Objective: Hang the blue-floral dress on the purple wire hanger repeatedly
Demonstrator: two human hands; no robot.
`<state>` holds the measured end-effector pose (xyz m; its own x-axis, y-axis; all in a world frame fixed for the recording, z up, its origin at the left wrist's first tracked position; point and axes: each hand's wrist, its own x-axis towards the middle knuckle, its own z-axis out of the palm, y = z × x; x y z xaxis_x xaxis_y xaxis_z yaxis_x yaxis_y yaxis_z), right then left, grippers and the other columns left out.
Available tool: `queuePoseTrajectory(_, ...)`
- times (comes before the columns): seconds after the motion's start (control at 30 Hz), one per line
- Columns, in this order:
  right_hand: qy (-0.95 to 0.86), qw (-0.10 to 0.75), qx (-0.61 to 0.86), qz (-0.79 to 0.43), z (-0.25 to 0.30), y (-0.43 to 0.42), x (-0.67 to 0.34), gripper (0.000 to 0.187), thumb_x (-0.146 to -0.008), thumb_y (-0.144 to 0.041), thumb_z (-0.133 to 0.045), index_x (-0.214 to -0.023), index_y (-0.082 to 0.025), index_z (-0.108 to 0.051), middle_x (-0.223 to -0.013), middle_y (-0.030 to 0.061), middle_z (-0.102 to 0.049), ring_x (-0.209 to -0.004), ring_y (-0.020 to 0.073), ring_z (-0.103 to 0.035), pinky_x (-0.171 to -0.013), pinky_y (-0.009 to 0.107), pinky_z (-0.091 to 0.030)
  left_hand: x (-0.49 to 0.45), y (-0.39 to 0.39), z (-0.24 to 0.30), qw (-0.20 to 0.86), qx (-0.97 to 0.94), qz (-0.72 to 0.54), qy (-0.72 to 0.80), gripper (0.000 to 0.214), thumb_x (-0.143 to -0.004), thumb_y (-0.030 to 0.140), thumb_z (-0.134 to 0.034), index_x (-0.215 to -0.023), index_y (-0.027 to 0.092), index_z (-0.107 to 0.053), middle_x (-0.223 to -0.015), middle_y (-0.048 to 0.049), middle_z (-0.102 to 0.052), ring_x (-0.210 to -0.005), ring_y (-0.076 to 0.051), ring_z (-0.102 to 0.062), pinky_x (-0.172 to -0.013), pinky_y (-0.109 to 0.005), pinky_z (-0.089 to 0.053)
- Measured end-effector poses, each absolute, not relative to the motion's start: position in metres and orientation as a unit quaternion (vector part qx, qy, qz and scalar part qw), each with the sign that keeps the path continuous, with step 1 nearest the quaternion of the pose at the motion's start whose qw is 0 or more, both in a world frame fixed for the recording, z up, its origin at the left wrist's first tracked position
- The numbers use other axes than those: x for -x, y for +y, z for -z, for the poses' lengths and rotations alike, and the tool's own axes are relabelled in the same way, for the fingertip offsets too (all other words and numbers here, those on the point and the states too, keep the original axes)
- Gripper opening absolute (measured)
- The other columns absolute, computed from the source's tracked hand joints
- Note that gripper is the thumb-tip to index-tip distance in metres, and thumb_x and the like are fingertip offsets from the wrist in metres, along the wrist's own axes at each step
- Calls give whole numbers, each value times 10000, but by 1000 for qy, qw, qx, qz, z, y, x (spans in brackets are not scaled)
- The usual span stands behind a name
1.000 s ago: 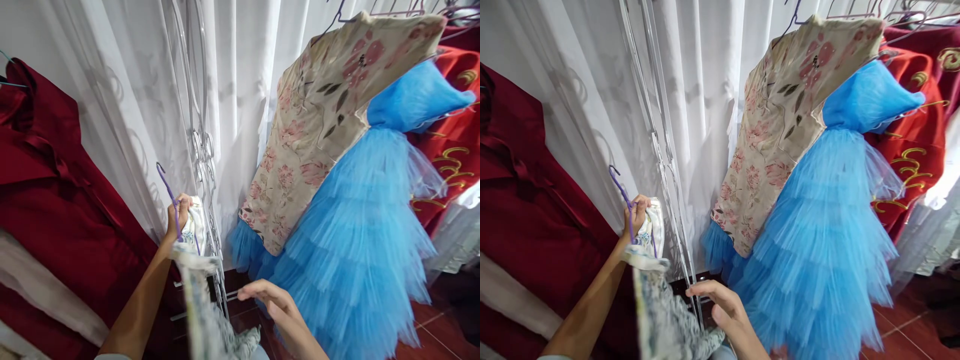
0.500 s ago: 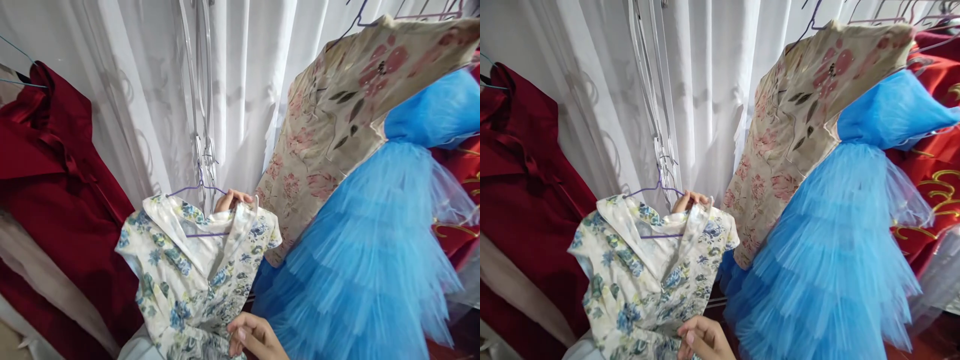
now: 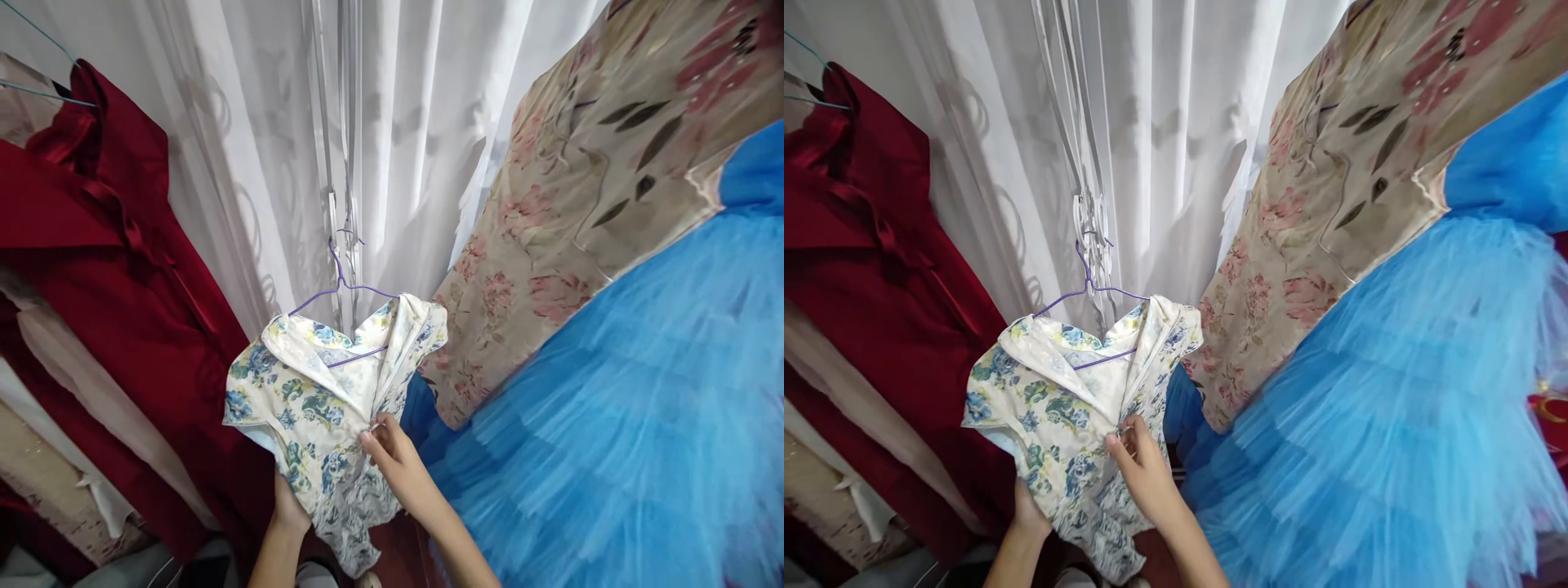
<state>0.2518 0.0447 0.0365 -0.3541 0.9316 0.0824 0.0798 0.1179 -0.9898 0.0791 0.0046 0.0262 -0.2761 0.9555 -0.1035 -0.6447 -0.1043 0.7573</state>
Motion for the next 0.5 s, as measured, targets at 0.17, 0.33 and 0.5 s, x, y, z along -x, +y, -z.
queuePoseTrajectory(0.17,-666,374,402,-505,-44,59,-235,330,-950,-470,-518,-756,-208,-470,-585,-14,-571,-555,149,-531,-564,264,-377,-67,-9,-4,537,-96,-702,457,664,-588,444,-883,-1179,259,-645,-1164,-81,-700,-1200,-332,-605,-979,-454,-522)
queuePoseTrajectory(0.33,-624,363,435,-539,-34,63,-231,320,-890,-458,-589,-721,-207,-486,-511,-10,-591,-443,125,-477,-469,244,-324,-51,7,3,336,-196,-746,540,546,-745,390,-778,-1225,213,-586,-1196,-104,-659,-1173,-303,-611,-1009,-454,-487)
queuePoseTrajectory(0.5,-558,390,438,-587,-22,58,-213,264,-828,-436,-634,-769,-190,-558,-513,-3,-630,-419,119,-476,-449,243,-348,-44,8,23,72,-420,-674,604,348,-780,329,-731,-1087,232,-600,-1155,-97,-623,-1108,-283,-602,-986,-440,-478)
